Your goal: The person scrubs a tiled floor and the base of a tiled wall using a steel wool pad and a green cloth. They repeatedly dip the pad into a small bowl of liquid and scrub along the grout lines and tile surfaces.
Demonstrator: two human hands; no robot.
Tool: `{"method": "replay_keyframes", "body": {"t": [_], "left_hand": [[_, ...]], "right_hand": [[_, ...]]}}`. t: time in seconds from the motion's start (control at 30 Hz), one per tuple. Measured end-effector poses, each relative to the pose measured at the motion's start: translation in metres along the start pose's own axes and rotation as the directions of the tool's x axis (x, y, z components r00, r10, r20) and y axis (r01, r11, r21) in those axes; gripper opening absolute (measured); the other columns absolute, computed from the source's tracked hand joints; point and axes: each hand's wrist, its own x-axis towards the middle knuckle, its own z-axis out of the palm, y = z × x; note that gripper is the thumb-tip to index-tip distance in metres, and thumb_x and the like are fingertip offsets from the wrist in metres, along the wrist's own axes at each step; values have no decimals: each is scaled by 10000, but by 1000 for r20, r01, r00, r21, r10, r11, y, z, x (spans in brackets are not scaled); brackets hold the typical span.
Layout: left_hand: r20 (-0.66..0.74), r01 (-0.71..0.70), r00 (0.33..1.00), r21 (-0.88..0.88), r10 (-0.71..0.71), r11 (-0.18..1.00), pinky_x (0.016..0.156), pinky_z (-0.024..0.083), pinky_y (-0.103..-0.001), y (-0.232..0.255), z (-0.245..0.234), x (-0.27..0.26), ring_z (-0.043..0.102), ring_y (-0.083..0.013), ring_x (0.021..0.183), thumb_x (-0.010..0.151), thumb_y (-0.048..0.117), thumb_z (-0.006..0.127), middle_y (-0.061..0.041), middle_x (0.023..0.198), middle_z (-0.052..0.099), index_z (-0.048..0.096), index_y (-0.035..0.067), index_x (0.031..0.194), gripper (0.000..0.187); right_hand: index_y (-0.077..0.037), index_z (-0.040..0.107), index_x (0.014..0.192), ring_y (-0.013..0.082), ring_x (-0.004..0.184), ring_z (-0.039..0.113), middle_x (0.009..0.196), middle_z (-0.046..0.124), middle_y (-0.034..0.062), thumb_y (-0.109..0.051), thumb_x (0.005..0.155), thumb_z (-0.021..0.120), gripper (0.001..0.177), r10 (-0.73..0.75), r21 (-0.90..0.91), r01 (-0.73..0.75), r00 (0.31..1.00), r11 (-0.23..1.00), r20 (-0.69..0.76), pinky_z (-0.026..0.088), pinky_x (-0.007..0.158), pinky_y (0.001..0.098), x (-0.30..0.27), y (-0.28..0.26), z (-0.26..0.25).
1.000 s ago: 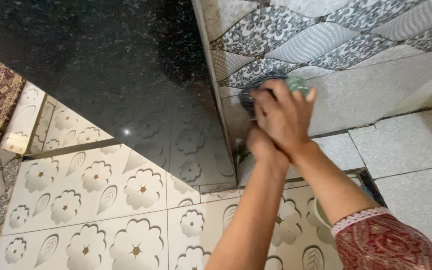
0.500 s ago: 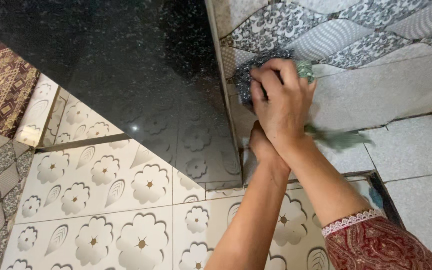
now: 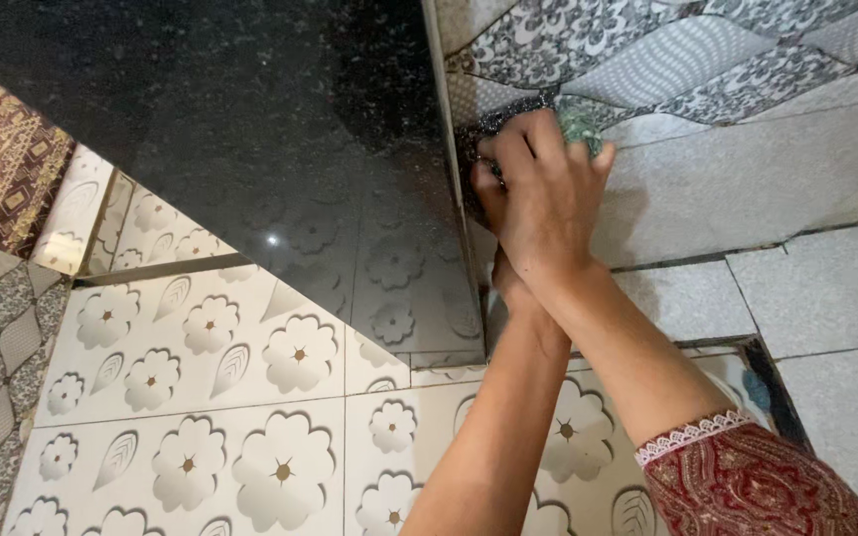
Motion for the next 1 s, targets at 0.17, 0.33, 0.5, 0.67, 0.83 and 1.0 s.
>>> {"method": "replay_keyframes", "body": {"t": [0.17,0.33,0.5,0.67,0.83,1.0], "left_hand": [[-13,-39,999,-21,39,999,973,445,-364,-2,14,-13,561,-251,1131,1089,244,318,-143,1264,589,543,18,1276,371],[-1,-72,997,-39,72,997,974,436,-359,15,12,-19,548,-247,1132,1094,248,320,-135,1265,581,536,22,1281,364],[-41,-32,999,-83,28,996,975,427,-354,11,2,-11,535,-242,1133,1099,251,323,-127,1266,573,529,26,1287,358],[9,-178,984,1,178,984,976,419,-348,-8,3,-7,523,-238,1135,1104,254,326,-120,1267,564,522,31,1292,352],[45,-58,997,-235,70,970,991,429,-347,-3,-9,-7,559,-234,1124,1072,253,331,-131,1234,596,535,38,1290,369],[13,37,999,-773,-42,633,975,463,-331,-10,6,-4,617,-226,1121,1079,266,414,-142,1251,657,599,52,1315,368]], "right_hand": [[-112,695,1010,278,1017,598,1111,593,48,-161,866,886,244,209,128,-197,974,972,-92,368,953,478,9,1,-10],[-103,680,984,286,1038,586,1098,586,51,-112,859,865,224,209,121,-195,971,973,-120,371,927,463,11,-10,-2],[-139,727,981,265,994,586,1070,604,24,-110,850,878,201,104,69,-99,992,993,-68,358,930,491,2,-16,-3],[-106,708,974,250,1072,603,1150,616,9,-89,896,856,169,165,131,-143,970,981,-181,359,1014,485,11,-2,-12],[-127,727,981,280,1012,585,1105,608,41,-99,845,868,198,104,68,-98,991,993,-81,326,1001,529,6,-16,-13],[-147,728,971,269,1008,590,1078,612,13,-108,837,876,204,77,58,-73,994,996,-74,334,1001,502,6,-10,-9]]}}
